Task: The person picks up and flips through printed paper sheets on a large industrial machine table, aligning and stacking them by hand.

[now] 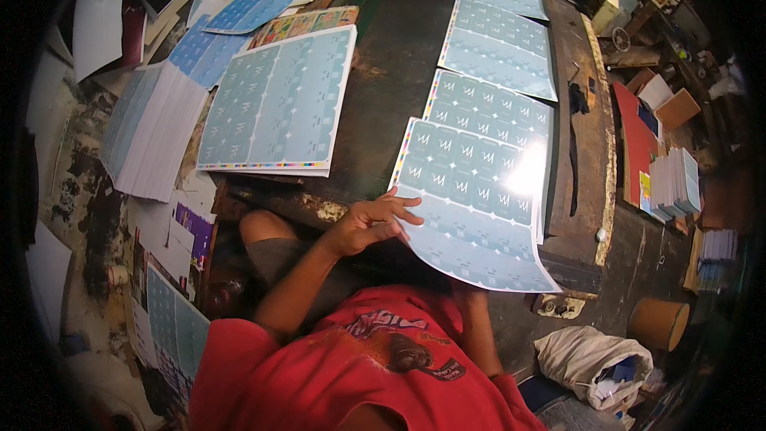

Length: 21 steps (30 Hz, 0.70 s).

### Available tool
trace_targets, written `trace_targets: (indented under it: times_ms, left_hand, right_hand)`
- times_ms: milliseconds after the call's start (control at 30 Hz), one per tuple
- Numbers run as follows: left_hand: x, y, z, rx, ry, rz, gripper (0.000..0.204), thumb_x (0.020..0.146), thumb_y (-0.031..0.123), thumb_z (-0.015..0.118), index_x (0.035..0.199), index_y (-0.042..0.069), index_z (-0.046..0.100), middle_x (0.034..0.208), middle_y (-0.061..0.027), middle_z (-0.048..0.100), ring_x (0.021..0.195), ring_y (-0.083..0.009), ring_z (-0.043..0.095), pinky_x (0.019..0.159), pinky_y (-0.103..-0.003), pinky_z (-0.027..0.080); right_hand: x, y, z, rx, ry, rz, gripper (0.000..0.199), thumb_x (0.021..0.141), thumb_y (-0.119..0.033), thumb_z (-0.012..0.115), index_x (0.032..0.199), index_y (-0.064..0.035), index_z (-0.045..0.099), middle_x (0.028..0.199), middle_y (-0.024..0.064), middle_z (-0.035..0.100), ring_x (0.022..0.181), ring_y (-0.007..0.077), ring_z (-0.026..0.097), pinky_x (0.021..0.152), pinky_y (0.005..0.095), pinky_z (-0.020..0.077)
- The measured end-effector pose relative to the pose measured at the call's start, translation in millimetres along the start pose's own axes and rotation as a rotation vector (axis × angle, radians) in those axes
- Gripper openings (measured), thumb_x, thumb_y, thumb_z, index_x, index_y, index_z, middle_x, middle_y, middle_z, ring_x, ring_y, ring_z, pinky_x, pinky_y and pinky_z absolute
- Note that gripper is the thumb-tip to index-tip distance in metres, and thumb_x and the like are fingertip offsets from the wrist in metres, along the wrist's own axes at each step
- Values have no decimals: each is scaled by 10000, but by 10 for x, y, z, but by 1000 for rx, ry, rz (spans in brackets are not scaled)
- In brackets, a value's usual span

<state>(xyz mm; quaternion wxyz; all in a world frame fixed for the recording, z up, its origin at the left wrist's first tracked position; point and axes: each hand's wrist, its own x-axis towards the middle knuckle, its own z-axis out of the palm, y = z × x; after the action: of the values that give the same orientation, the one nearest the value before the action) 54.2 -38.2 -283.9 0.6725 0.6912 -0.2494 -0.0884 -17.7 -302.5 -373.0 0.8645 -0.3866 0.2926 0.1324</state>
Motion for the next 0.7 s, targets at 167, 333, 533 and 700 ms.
trace_targets:
  times_ms: [167,333,533,700]
  left_hand:
    - [-147,158,-63,544,234,44,344,874,388,690,1071,107,705,1266,-97,632,1327,-316,460,1144,-493,221]
    - [-198,196,-478,1222,739,6,539,780,314,785,1209,44,602,1130,-151,643,1115,-347,558,971,-456,410]
    - [-209,24,-622,1236,861,-104,543,758,229,792,1225,49,580,1098,-149,649,1003,-353,590,878,-446,463]
    - [-216,146,-723,1072,889,-205,485,809,215,761,1222,38,580,973,-127,704,880,-304,657,802,-414,508]
  right_hand:
    - [-92,-142,-159,-440,-544,-64,551,967,-418,515,1309,8,443,1123,175,624,944,271,652,822,535,541]
    - [357,-231,25,-100,-212,108,453,983,-439,496,1087,0,538,747,133,630,654,218,606,698,437,552]
    - [480,-261,252,-133,-149,91,435,996,-429,478,1064,-3,535,686,117,608,598,212,584,700,439,551]
    - [444,-168,155,-120,-135,136,405,988,-404,500,1080,-11,529,711,132,623,648,218,599,703,462,547]
